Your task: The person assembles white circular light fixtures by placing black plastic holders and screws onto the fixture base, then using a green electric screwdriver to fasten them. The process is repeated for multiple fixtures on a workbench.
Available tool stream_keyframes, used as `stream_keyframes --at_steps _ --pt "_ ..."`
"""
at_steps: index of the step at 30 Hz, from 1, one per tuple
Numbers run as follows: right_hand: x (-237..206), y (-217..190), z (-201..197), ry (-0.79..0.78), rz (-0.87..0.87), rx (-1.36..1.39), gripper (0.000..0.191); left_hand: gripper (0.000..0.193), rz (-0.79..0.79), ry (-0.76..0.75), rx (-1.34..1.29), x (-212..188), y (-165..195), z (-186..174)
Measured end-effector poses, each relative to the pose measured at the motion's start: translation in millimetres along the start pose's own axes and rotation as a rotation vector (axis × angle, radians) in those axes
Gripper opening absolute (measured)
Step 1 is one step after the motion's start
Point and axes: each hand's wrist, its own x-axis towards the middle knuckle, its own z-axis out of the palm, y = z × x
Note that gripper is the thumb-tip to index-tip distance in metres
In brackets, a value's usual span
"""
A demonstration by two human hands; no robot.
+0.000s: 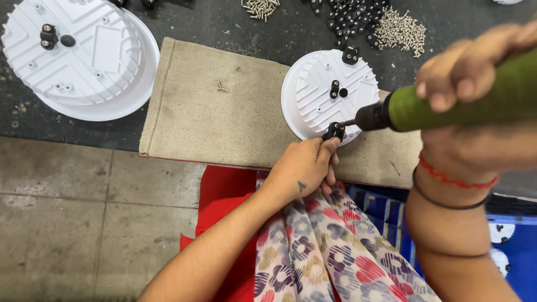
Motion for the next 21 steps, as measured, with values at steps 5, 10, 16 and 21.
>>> stream_keyframes --at_steps 5,10,16,21 --pt "4 -1 -73 -0.060 -0.011 0.055 0.025 0.048 0.008 0.007 0.022 -2 0 -1" --pt "-6 -8 -91 -0.138 -0.063 -0.060 0.025 0.047 0.014 -0.003 0.017 -1 -1 -3" --pt "-23 -3 -47 -0.046 -0.068 -0.030 0.019 0.048 0.000 -0.005 0.002 -3 0 -6" --pt "-17 2 -16 0.010 -0.058 -0.012 0.017 0.048 0.016 0.010 0.038 -5 1 -9"
